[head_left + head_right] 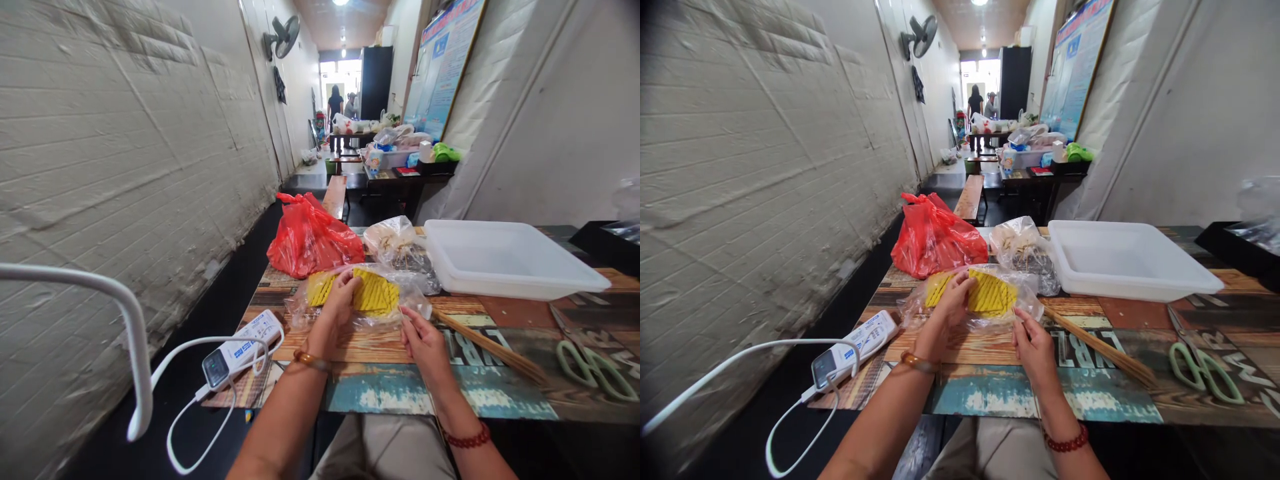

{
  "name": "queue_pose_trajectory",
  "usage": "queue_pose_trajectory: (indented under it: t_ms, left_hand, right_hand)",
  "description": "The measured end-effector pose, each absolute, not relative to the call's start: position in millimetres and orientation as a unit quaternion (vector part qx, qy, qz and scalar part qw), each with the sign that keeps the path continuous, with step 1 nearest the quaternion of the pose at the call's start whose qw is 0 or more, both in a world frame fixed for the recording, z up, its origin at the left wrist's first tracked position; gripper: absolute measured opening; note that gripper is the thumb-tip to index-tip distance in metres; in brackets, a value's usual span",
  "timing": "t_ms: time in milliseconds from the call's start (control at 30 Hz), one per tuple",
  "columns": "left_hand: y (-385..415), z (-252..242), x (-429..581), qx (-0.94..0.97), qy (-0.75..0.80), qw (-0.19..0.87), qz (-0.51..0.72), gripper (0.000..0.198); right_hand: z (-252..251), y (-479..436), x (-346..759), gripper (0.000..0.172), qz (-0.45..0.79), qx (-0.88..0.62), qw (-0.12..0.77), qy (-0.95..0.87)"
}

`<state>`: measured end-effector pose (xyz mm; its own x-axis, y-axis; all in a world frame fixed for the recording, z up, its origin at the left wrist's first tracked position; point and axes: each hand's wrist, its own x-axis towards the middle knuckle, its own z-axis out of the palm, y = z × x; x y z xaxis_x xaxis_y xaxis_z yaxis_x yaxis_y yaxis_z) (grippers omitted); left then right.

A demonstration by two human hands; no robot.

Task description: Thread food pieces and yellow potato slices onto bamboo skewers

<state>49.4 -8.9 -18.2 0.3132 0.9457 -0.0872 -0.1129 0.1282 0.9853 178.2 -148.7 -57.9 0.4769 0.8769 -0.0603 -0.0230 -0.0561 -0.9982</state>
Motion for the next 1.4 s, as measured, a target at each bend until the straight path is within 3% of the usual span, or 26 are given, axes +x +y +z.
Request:
queue_pose_trajectory:
  t_ms: [267, 600, 967, 1400]
  left_hand:
    - [-11, -19, 38, 0.443, 0.397, 0.699, 0.397, 0.016]
    - [-24, -6, 35, 0.398, 0.239, 0.809, 0.362, 0.045]
    - [-24, -7, 35, 0.379, 0.247, 0.823, 0.345, 0.039]
    - [-22, -4, 34, 0.368, 0.212, 0.81, 0.404, 0.044]
  right_hand:
    - [-58, -150, 179, 0.06, 0.377, -0.612, 0.601, -0.349]
    - [-38, -152, 173, 0.056, 0.4, -0.576, 0.58, -0.414]
    - [-32, -111, 188, 0.058, 0.393, -0.579, 0.623, -0.349]
    - [-44, -166, 153, 0.027, 0.392, -0.548, 0.639, -0.371]
